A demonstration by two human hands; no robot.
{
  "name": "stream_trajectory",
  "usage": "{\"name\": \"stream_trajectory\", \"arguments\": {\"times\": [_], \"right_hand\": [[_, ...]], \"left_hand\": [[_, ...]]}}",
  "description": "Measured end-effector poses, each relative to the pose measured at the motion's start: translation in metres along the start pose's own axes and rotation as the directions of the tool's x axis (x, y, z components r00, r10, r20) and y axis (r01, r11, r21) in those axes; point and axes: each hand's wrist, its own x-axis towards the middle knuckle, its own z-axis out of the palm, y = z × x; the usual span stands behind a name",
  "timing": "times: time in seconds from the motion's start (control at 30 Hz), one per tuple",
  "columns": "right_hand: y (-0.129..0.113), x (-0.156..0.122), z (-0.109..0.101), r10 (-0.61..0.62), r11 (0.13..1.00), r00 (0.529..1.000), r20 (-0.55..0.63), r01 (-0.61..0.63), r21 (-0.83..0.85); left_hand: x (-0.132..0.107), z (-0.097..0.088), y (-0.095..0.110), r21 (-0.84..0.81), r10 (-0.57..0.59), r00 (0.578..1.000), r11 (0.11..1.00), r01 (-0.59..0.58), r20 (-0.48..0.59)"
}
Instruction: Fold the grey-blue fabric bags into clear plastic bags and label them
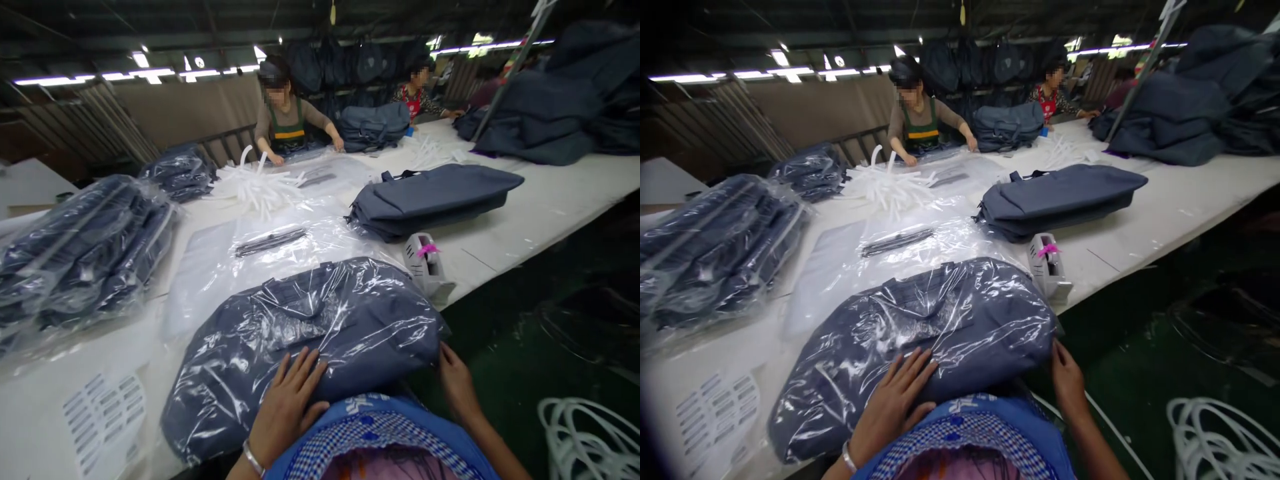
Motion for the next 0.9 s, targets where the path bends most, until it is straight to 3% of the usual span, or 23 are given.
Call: {"name": "stream_trajectory", "arguments": {"times": [0.03, 0.07, 0.17, 0.27, 0.4, 0.47, 0.5, 0.53, 0.63, 0.73, 0.8, 0.83, 0.9], "right_hand": [[0.009, -0.012, 0.003, 0.117, 0.986, 0.985, 0.127, -0.131, 0.105], [0.018, -0.024, 0.009, 0.207, 0.944, 0.938, 0.278, -0.266, 0.193], [0.032, -0.054, 0.029, 0.244, 0.817, 0.763, 0.599, -0.494, 0.296], [0.021, -0.07, 0.047, 0.171, 0.752, 0.643, 0.747, -0.575, 0.322], [-0.025, -0.083, 0.07, 0.055, 0.714, 0.444, 0.894, -0.643, 0.275], [-0.048, -0.091, 0.086, 0.013, 0.719, 0.376, 0.926, -0.647, 0.253], [-0.058, -0.096, 0.094, 0.006, 0.724, 0.374, 0.928, -0.641, 0.254], [-0.066, -0.101, 0.103, 0.007, 0.728, 0.402, 0.916, -0.63, 0.271], [-0.084, -0.112, 0.127, 0.019, 0.735, 0.569, 0.822, -0.565, 0.374], [-0.101, -0.115, 0.142, 0.023, 0.779, 0.65, 0.76, -0.488, 0.394], [-0.117, -0.113, 0.149, 0.021, 0.842, 0.652, 0.758, -0.421, 0.338], [-0.126, -0.111, 0.152, -0.008, 0.873, 0.625, 0.78, -0.377, 0.311], [-0.141, -0.104, 0.159, -0.132, 0.912, 0.497, 0.858, -0.278, 0.302]], "left_hand": [[-0.006, 0.003, 0.002, 0.028, 0.005, 1.0, 1.0, -0.004, -0.023], [-0.011, 0.006, 0.004, 0.055, 0.01, 0.999, 0.998, -0.007, -0.05], [-0.017, 0.01, 0.011, 0.129, 0.026, 0.992, 0.992, -0.01, -0.123], [-0.012, 0.011, 0.017, 0.163, 0.015, 0.986, 0.986, 0.013, -0.169], [-0.002, 0.005, 0.021, 0.157, -0.079, 0.976, 0.981, 0.112, -0.201], [0.003, 0.002, 0.024, 0.148, -0.136, 0.97, 0.975, 0.168, -0.203], [0.006, 0.002, 0.026, 0.143, -0.163, 0.966, 0.971, 0.194, -0.203], [0.008, 0.003, 0.028, 0.139, -0.191, 0.961, 0.965, 0.221, -0.201], [0.014, 0.01, 0.032, 0.129, -0.285, 0.929, 0.938, 0.321, -0.234], [0.022, 0.009, 0.028, 0.122, -0.363, 0.883, 0.903, 0.412, -0.299], [0.03, -0.003, 0.019, 0.103, -0.408, 0.862, 0.884, 0.455, -0.3], [0.036, -0.013, 0.014, 0.09, -0.45, 0.845, 0.866, 0.492, -0.289], [0.051, -0.038, -0.001, 0.072, -0.572, 0.769, 0.787, 0.612, -0.285]]}}
